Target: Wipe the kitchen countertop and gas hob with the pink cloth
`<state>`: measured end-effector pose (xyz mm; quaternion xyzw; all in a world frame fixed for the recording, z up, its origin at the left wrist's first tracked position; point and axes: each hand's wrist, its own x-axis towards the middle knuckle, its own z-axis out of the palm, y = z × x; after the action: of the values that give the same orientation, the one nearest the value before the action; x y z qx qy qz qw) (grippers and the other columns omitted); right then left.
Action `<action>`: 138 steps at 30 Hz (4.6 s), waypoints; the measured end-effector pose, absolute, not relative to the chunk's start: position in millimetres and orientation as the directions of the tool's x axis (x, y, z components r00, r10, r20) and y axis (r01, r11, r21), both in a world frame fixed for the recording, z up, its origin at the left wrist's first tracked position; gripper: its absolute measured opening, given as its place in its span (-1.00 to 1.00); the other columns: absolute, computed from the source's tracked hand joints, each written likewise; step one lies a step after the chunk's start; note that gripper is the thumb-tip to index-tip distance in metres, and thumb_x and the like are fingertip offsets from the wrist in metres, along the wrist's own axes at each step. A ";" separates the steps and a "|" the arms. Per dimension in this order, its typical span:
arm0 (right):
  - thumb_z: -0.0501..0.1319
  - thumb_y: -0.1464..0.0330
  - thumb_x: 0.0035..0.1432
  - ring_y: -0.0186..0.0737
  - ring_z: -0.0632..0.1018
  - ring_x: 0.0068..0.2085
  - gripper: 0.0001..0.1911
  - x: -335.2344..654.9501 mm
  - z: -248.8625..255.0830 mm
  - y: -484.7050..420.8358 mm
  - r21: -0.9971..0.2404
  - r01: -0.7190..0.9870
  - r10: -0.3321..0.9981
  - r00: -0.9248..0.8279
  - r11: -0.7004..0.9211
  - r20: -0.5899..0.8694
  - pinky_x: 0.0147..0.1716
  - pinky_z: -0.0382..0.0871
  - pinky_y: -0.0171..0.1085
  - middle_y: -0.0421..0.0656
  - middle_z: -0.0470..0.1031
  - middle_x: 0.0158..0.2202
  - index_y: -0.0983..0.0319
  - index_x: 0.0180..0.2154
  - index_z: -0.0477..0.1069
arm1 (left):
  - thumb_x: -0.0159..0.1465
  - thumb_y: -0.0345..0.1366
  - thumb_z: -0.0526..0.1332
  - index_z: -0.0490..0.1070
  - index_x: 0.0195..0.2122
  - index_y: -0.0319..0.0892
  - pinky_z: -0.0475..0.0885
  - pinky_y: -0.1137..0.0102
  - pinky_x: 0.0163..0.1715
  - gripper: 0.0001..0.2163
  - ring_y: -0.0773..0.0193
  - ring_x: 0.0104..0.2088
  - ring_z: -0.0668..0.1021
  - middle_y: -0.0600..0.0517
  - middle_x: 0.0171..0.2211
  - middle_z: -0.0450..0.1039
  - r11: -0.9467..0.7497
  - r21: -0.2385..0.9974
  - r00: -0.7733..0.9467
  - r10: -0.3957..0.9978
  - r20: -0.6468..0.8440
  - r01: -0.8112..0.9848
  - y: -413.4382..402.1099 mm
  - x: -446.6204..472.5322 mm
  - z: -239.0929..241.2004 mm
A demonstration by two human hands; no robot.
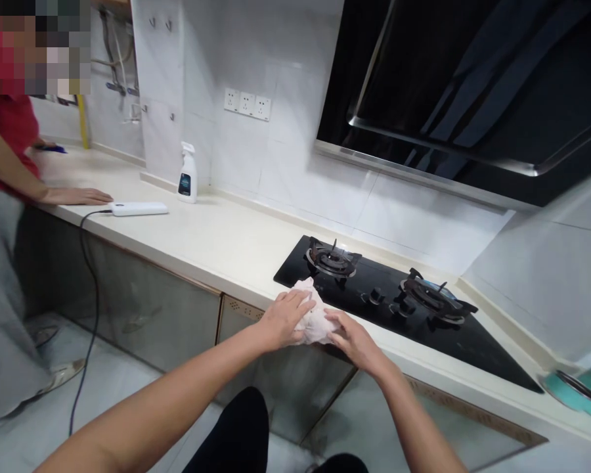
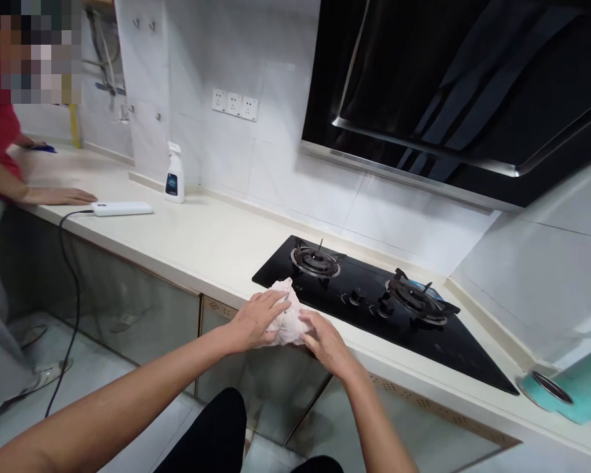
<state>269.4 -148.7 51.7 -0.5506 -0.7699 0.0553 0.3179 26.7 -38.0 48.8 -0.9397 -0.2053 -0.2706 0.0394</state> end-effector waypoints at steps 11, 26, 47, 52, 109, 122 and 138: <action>0.04 0.00 0.40 0.13 0.54 0.17 -0.52 373.6 35.9 -162.5 -0.262 0.964 0.707 0.159 0.039 0.689 0.21 0.39 0.20 0.09 0.58 0.08 0.18 -0.08 0.58 | 0.28 -0.14 0.32 0.44 0.20 -0.09 0.32 -0.04 0.17 -0.54 -0.17 0.26 0.40 -0.25 0.28 0.38 -0.901 -0.035 0.764 0.345 0.545 0.432 -72.1 71.9 55.5; -0.06 -0.10 0.37 0.20 0.49 0.09 -0.38 383.4 24.4 -166.5 -0.222 0.944 0.744 0.330 -0.246 0.581 0.06 0.40 0.13 0.08 0.52 0.06 0.14 -0.10 0.61 | 0.22 0.41 0.22 0.58 0.08 -0.07 0.36 -0.03 0.04 -0.31 -0.19 0.18 0.41 -0.21 0.21 0.45 -0.861 0.047 0.766 0.475 0.433 0.507 -50.0 84.6 65.6; 0.05 0.04 0.37 0.09 0.46 0.16 -0.56 344.6 42.0 -164.3 -0.298 0.904 0.752 0.422 -0.306 0.506 0.20 0.22 0.08 -0.01 0.49 0.09 0.16 0.00 0.49 | 0.47 0.04 0.04 0.47 0.20 -0.12 0.36 0.10 0.17 -0.53 -0.08 0.28 0.38 -0.22 0.29 0.36 -0.537 0.419 0.329 0.818 0.473 0.732 13.5 107.3 149.4; 0.03 0.04 0.38 0.07 0.46 0.17 -0.58 344.7 42.5 -165.4 -0.275 0.914 0.762 0.401 -0.297 0.508 0.20 0.22 0.05 -0.01 0.50 0.09 0.15 0.00 0.48 | 0.43 0.17 0.00 0.35 0.36 0.06 0.20 -0.11 0.31 -0.43 -0.13 0.35 0.34 -0.10 0.35 0.38 -0.714 0.262 0.677 0.700 0.228 0.650 11.0 142.8 140.1; -0.28 -0.12 0.36 0.30 0.40 0.25 -0.15 390.1 40.6 -167.0 -0.450 0.811 0.760 0.546 -0.374 0.352 0.22 0.27 0.20 0.12 0.46 0.22 0.18 0.08 0.61 | 0.28 0.07 0.28 0.47 0.18 -0.09 0.31 -0.05 0.10 -0.48 -0.13 0.13 0.40 -0.18 0.13 0.46 -0.939 -0.025 0.865 0.304 0.399 0.342 -118.1 173.3 67.0; -0.20 -0.16 0.34 0.25 0.47 0.13 -0.23 385.4 36.5 -170.9 -0.287 0.885 0.805 0.457 -0.367 0.378 0.10 0.34 0.13 0.06 0.52 0.14 0.11 0.02 0.61 | 0.09 0.02 0.53 0.42 0.29 0.08 0.19 -0.01 0.34 -0.28 -0.19 0.36 0.27 -0.15 0.36 0.28 -0.686 0.066 0.629 0.698 0.343 0.724 21.9 -69.4 71.3; -0.13 -0.20 0.30 0.28 0.42 0.17 -0.23 352.7 40.3 -167.1 -0.205 0.896 0.787 0.443 -0.393 0.428 0.17 0.27 0.22 0.12 0.45 0.16 0.18 0.09 0.51 | 0.14 -0.20 0.46 0.35 0.34 -0.02 0.26 -0.04 0.21 -0.29 -0.31 0.28 0.30 -0.30 0.32 0.25 -0.380 -0.087 0.389 0.885 0.255 0.921 51.8 -157.0 97.4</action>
<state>352.7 -167.1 40.3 -0.8241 -0.5109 -0.1321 0.2062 -157.0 51.8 97.4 -0.8264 -0.5464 -0.0831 0.1078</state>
